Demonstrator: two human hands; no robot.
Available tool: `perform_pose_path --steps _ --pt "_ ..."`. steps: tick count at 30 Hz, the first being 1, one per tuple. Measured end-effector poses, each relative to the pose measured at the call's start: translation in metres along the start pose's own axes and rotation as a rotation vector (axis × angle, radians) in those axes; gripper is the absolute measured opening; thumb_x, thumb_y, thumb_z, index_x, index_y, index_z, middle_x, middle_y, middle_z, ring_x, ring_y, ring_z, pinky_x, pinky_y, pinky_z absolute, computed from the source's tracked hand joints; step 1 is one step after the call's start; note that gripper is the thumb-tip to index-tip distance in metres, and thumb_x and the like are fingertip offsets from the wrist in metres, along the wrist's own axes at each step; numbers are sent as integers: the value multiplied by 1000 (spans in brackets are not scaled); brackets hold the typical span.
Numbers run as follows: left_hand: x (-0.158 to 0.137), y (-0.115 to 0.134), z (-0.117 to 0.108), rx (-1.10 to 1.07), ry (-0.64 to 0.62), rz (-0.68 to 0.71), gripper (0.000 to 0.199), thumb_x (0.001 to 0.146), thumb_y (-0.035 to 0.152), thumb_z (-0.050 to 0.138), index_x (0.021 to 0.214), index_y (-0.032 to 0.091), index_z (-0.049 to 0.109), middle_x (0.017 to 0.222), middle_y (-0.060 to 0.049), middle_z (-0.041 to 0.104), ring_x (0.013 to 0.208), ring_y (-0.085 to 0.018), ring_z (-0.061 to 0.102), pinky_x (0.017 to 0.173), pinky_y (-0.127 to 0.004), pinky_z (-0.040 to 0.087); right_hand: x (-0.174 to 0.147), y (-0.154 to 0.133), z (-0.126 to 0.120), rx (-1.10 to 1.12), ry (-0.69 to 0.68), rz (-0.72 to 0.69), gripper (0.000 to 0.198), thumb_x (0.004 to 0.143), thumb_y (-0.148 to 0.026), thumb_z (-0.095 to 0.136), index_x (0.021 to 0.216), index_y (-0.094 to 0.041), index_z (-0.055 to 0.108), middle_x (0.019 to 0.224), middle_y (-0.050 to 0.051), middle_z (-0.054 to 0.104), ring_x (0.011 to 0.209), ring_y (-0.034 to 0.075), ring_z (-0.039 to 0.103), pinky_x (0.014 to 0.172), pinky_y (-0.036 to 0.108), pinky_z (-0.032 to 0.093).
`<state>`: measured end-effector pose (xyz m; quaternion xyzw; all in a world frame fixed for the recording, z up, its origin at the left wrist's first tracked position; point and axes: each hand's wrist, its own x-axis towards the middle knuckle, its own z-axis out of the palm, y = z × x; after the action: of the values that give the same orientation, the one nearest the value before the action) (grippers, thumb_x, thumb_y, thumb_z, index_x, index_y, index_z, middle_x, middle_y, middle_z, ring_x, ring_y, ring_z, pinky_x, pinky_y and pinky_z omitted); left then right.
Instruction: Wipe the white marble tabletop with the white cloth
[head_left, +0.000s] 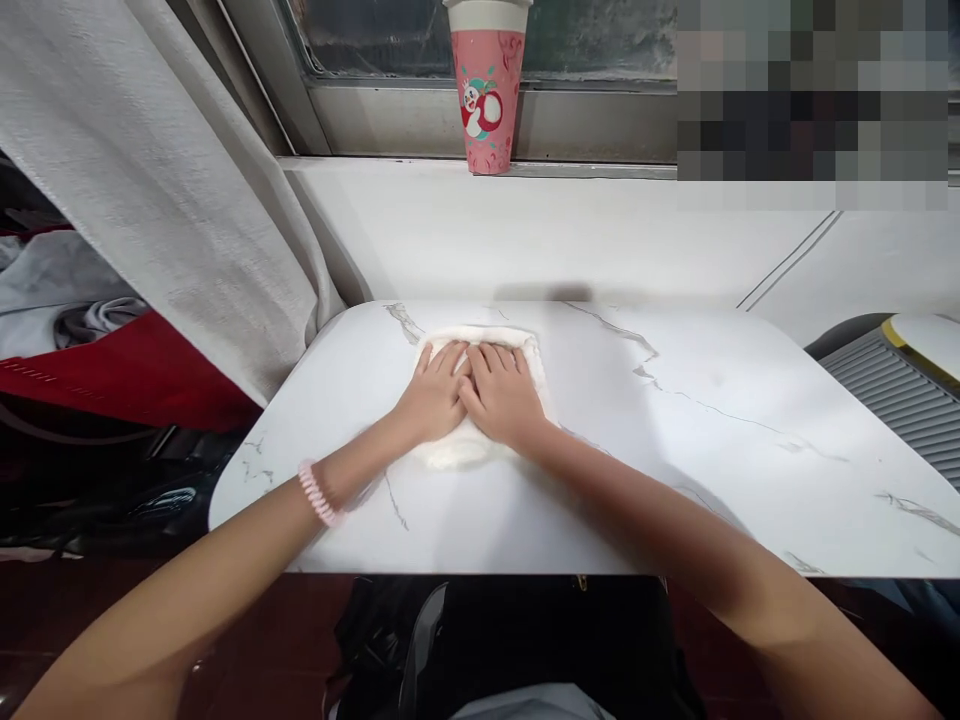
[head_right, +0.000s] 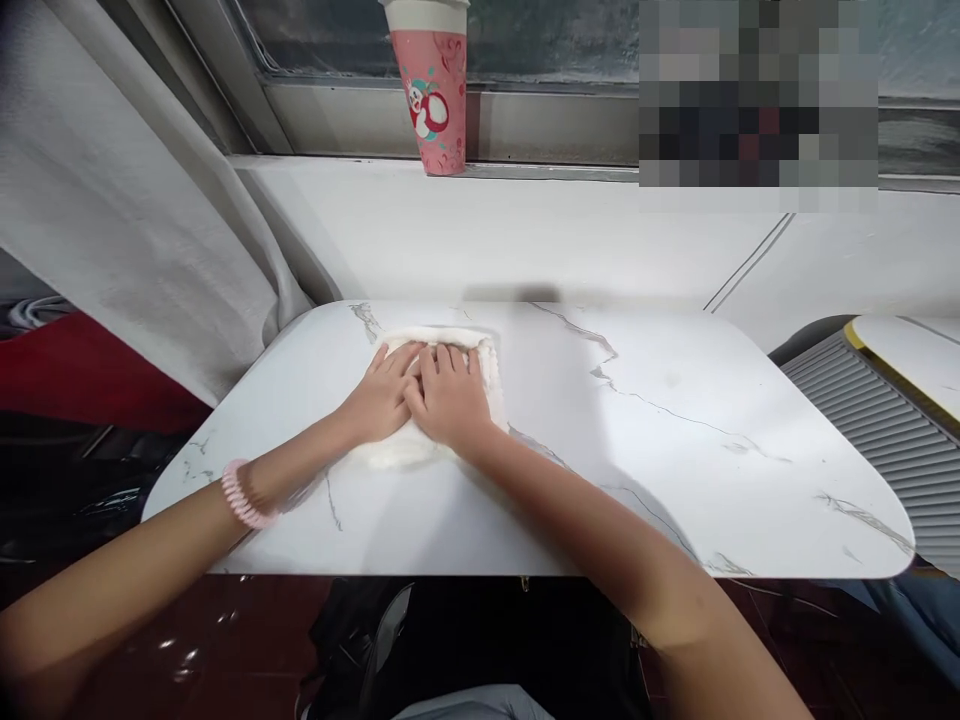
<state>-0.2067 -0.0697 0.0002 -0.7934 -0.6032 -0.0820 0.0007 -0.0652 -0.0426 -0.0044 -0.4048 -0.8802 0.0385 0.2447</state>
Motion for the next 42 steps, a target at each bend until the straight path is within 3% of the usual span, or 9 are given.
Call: perform_pose_path --steps 8,13,17,22,29,35,42 --pt "-100 31 -5 79 50 -11 58 93 22 27 150 9 28 152 -19 36 146 -31 24 119 -57 18 -67 -55 -21 42 -81 -136 48 96 -30 35 134 -6 49 138 20 49 127 33 40 113 56 21" --pt "-133 19 -8 68 75 -14 64 94 22 27 155 18 7 155 -16 32 145 -31 26 117 -58 21 -69 -82 -18 107 -108 -200 48 96 -32 35 132 -5 50 138 21 48 126 33 40 112 58 21" --pt "-137 -7 -11 51 38 -38 65 95 25 27 155 21 3 154 -16 31 144 -32 26 116 -60 19 -51 -95 -6 135 -122 -207 47 96 -31 34 131 -4 50 136 21 49 125 33 40 112 58 22" --pt "-109 -53 -14 -23 6 8 65 93 29 31 154 23 14 152 -13 34 144 -31 26 118 -59 15 -17 -100 14 135 -101 -127 48 96 -31 35 134 -3 47 135 21 50 126 33 39 113 60 19" --pt "-30 -118 -16 -111 -6 39 52 91 29 37 143 19 39 149 -10 41 142 -25 29 120 -51 12 52 -91 51 89 32 72 45 96 -30 36 133 -8 47 127 19 55 120 33 44 113 65 11" --pt "20 -146 -17 -170 -31 60 45 94 25 38 136 12 46 149 -10 40 138 -20 31 121 -44 10 98 -73 70 62 67 137 42 97 -29 35 131 -10 49 122 18 58 118 32 46 111 62 16" --pt "57 -173 -11 -156 55 65 39 93 21 40 129 11 52 141 -10 50 133 -16 38 118 -36 19 139 -55 83 37 72 133 37 98 -29 35 125 -13 54 121 16 60 117 30 49 110 55 22"
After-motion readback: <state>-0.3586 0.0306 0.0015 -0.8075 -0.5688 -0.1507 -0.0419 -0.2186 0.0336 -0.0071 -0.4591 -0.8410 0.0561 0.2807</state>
